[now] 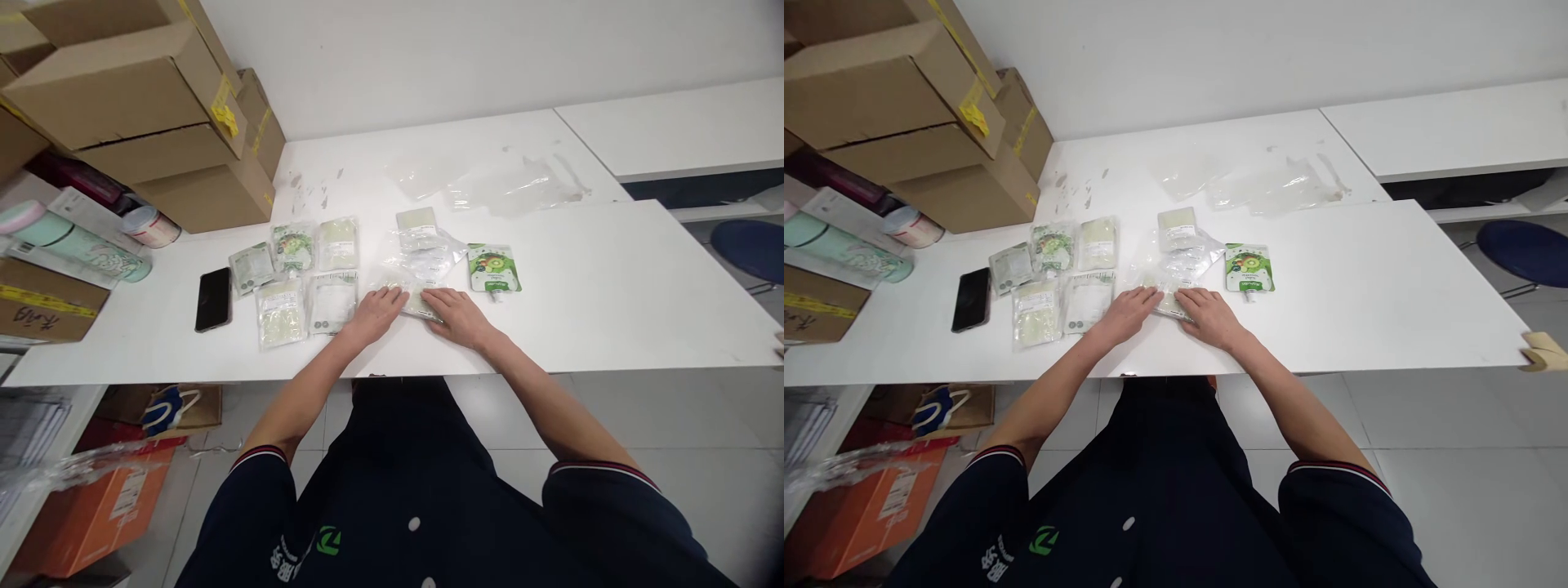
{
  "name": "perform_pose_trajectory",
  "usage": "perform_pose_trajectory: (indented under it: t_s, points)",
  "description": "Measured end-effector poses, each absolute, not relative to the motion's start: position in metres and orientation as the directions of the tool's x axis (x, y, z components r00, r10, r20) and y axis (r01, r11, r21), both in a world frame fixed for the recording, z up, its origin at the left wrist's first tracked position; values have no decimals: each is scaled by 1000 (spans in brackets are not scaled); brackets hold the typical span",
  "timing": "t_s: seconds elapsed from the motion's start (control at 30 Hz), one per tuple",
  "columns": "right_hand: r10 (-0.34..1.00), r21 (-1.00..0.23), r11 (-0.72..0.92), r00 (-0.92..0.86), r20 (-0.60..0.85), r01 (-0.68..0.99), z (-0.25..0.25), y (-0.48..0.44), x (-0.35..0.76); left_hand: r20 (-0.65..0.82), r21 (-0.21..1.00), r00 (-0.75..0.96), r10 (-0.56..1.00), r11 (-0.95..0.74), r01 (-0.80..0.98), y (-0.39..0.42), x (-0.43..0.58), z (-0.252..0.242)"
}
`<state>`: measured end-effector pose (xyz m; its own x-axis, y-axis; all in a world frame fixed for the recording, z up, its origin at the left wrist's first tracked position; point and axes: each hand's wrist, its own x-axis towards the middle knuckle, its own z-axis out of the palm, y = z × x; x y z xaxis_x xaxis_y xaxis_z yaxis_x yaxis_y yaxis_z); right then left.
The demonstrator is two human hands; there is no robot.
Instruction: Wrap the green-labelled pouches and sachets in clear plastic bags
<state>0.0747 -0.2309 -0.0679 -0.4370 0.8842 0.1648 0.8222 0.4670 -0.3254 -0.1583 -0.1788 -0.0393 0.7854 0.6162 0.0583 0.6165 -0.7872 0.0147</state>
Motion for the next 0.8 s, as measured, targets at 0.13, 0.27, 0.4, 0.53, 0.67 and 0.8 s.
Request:
perform_pose_trajectory:
  t_s: [0.13, 0.27, 0.4, 0.53, 0.67, 0.8]
  points:
    - [863, -472, 498, -470, 186, 728, -56, -264, 71, -31, 104, 842, 539, -836, 539, -214, -182, -2]
    - [949, -751, 257, -305, 78, 608, -43, -273, 69, -31, 150, 825, 564, -814, 562, -214, -192, 32]
    - [997, -810, -52, -15, -75, 584, -44, -247, 66, 160, 104, 720, 675, -737, 668, -184, -179, 22]
    - [985, -811, -170, 67, -160, 559, -52, -223, 67, 350, 33, 635, 689, -687, 726, -176, -165, -16]
    - [968, -698, -215, 53, -247, 683, -49, -212, 69, 258, 74, 654, 712, -689, 721, -194, -162, -47]
    - [941, -357, -273, 172, -291, 893, -33, -209, 59, 169, 49, 632, 756, -647, 761, -206, -161, -62]
